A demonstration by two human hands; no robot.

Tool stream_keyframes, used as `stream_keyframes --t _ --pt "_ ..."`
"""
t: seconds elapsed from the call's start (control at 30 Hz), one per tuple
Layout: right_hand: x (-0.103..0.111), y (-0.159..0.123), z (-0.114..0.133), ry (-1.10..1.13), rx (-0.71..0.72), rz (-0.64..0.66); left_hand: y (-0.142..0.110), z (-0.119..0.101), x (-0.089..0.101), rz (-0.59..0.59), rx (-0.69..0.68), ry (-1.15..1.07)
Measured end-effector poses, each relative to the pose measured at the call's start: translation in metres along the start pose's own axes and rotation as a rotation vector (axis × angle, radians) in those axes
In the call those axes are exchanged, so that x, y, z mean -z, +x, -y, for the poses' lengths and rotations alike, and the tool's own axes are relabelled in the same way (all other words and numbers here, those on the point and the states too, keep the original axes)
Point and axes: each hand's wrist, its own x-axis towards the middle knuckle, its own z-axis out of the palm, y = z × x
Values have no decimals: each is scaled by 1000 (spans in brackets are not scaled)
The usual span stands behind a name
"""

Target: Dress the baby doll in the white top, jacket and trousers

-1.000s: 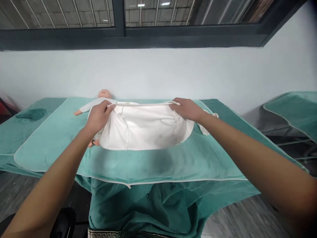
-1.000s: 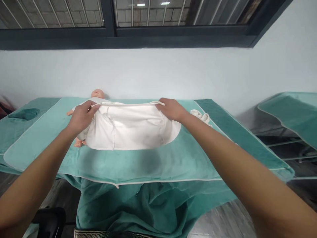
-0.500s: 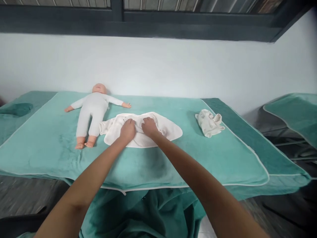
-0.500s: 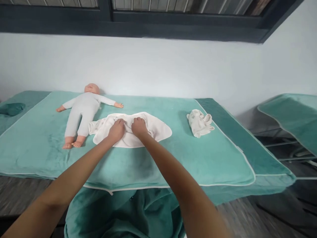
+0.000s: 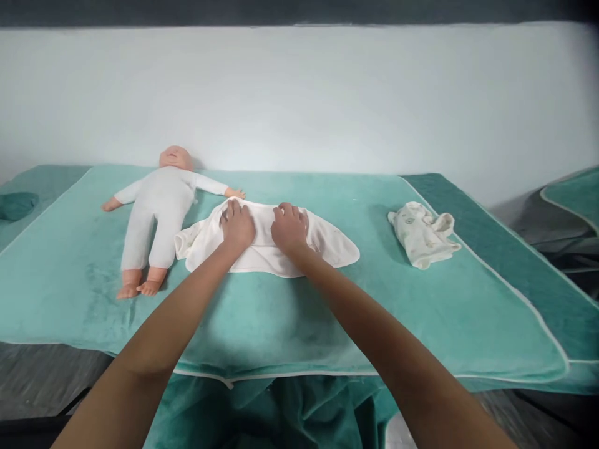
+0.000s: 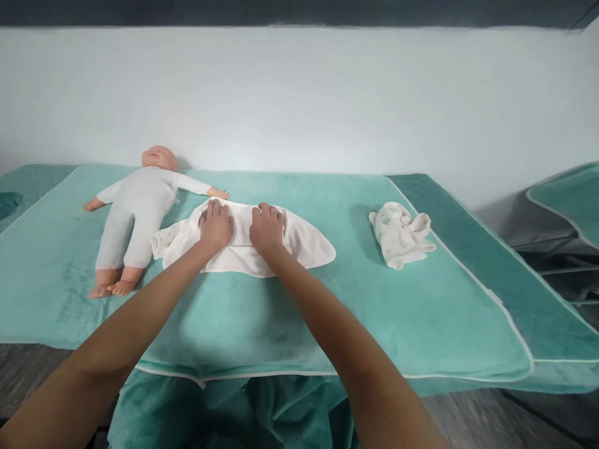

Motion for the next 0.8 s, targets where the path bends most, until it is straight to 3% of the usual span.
stream_keyframes --t 0.1,0.27,0.43,0.5,0.6,0.7,0.8 --pt "-3 0 2 -1 43 50 1 -5 -3 40 -14 22" --pt "-8 13 5 -15 -103 81 8 -7 -1 102 -2 55" --pt "-21 19 0 -20 -55 68 15 3 1 9 -69 125" --pt "-27 17 -3 13 -60 73 16 9 -3 31 -118 136" --pt "-30 9 -2 13 -7 -63 16 17 -11 137 -136 96" --pt "-25 -7 5 -1 249 -183 3 20 -16 1 -229 54" --pt "-18 -32 7 100 422 -155 -27 30 -15 -207 -398 -26"
